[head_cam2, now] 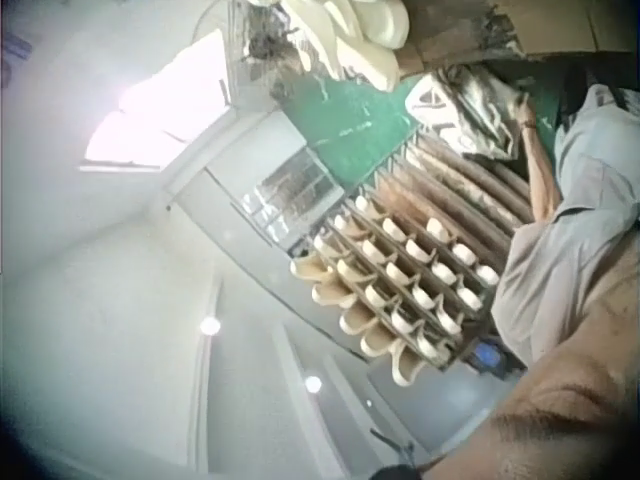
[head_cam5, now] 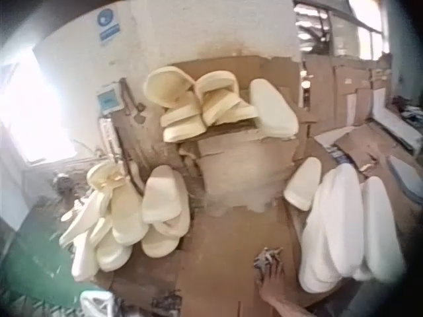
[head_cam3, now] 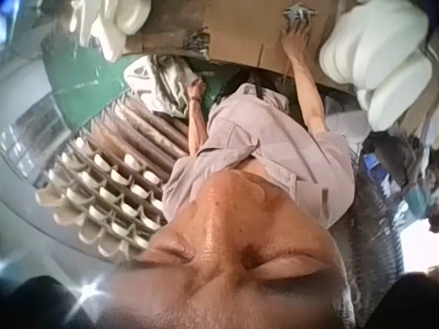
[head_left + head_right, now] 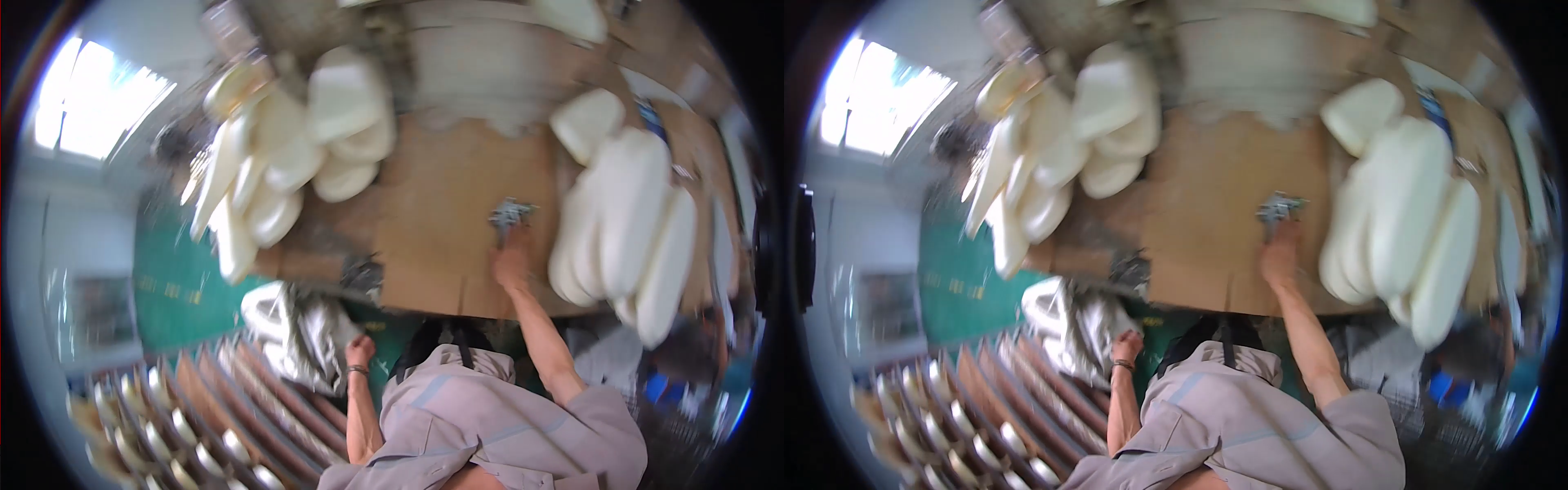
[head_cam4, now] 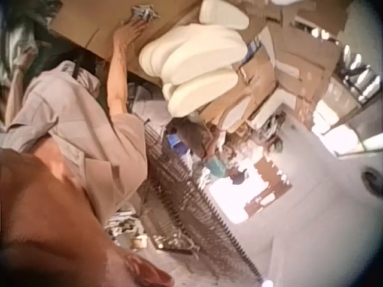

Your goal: Picking up foam components from a large storage bag and placing them on a workbench to apply a substance with a spray gun tool.

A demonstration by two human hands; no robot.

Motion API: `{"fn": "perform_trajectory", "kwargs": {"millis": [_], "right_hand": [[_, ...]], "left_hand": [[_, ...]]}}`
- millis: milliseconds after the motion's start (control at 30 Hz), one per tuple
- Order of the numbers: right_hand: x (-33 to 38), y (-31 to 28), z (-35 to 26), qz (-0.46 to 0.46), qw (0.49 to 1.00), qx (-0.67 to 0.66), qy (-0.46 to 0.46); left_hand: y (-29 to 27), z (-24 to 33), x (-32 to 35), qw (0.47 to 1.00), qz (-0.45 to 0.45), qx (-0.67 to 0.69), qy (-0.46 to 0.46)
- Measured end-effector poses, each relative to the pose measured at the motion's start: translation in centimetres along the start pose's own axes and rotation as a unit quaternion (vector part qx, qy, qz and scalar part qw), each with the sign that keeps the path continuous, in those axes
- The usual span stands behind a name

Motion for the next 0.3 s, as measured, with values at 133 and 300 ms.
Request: {"fn": "perform_trajectory", "kwargs": {"millis": [133, 300], "right_hand": [[0.1, 0.1, 0.2, 0.075, 0.996, 0.013, -0.041], [-2.3, 5.8, 1.9, 0.177, 0.981, 0.03, -0.068]], "left_hand": [[-13.5, -10.5, 10.7, 0.933, 0.303, 0.011, -0.193], [-18.1, -17.6, 19.4, 0.883, 0.354, 0.116, -0.285]]}}
Point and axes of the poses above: each hand's wrist, its own x-axis away from the middle knuckle, its own y-axis out of the palm, z = x × y, the point moved 2 cm from there along -x, towards the middle knuckle, and after that the axes turned 14 degrees about x, right-handed, at the moved point
